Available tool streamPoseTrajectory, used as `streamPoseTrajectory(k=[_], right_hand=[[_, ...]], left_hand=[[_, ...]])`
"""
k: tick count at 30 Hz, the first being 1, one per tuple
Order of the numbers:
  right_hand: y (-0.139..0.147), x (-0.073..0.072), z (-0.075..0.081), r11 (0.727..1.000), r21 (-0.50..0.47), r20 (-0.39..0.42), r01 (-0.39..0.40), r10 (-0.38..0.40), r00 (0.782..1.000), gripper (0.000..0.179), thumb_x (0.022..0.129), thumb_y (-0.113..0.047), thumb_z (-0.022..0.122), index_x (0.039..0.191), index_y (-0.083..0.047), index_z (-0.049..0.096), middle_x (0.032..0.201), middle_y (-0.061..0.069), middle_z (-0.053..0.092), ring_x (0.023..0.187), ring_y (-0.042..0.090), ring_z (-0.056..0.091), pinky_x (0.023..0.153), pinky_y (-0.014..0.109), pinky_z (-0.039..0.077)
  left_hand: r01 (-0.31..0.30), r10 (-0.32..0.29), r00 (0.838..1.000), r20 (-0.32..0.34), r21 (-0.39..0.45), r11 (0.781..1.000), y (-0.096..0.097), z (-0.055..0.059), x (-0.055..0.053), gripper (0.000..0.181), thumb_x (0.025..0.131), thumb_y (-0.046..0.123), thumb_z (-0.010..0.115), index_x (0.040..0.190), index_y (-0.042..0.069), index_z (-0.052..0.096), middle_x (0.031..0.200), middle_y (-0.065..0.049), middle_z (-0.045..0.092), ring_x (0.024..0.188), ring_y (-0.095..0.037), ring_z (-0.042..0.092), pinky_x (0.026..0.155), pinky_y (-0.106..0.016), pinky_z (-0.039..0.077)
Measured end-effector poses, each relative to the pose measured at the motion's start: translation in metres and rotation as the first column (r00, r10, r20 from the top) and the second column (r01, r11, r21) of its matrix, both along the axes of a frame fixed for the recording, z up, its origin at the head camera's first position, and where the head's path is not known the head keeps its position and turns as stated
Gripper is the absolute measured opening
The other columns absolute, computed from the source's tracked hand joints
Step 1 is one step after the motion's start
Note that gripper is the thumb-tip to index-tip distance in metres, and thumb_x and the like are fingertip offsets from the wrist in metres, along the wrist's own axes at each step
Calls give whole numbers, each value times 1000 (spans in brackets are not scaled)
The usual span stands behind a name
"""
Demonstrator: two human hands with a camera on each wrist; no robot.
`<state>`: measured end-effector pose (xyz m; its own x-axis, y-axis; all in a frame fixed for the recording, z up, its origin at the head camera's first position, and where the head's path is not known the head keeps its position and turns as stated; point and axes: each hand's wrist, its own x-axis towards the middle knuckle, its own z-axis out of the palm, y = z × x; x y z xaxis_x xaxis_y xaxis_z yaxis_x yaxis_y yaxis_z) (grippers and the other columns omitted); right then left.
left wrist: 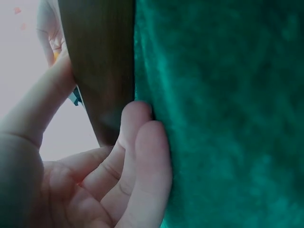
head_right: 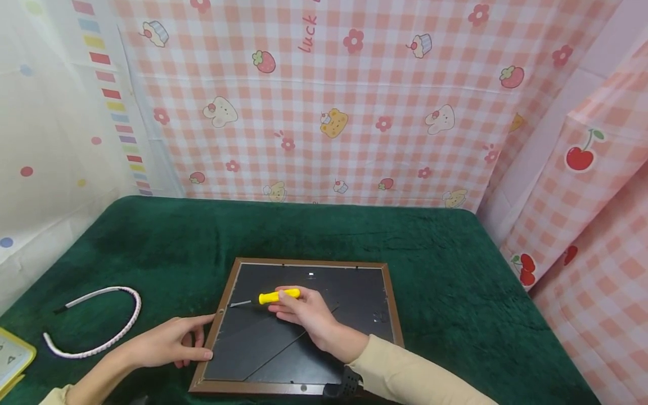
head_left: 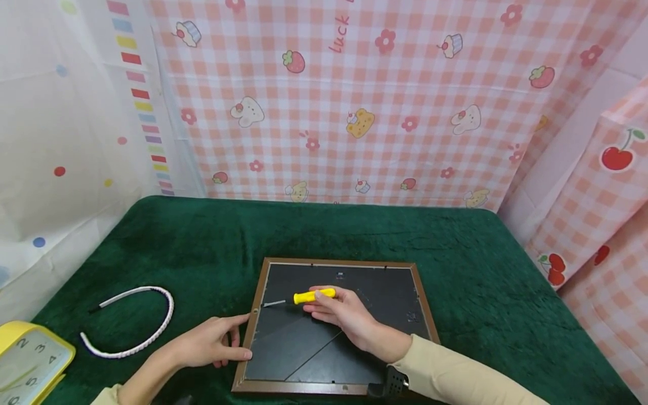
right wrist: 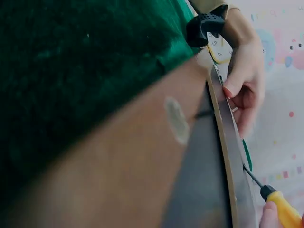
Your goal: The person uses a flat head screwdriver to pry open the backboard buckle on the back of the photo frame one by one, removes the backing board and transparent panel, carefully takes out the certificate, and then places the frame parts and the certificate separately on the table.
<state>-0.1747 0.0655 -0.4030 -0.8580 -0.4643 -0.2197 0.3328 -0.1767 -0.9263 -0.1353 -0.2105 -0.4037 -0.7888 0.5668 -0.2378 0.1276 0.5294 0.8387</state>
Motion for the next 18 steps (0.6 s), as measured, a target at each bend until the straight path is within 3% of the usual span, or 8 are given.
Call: streamPoseTrajectory(k=[7,18], right_hand=[[-10,12,-1,997,-11,-30,75,-76,997,45,88,-16,55,123,9,42,110,18,55,95,24,58,80,32,44],[-19,8,2,998,23,-237,58,-51,970,41,86,-13,58,118,9,47,108,16,55,93,25,59,79,32,45]], left_hand=[[20,-20,999,-26,-8,1000,-1,1,0,75,80,26,65,128,-17,27,70,-3,50,46,-14,51,44,-29,46],[10,-10,1000,-24,12,1000,-1,-1,0,74,80,25,66,128,-17,28,70,-3,50,46,-14,51,44,-30,46]])
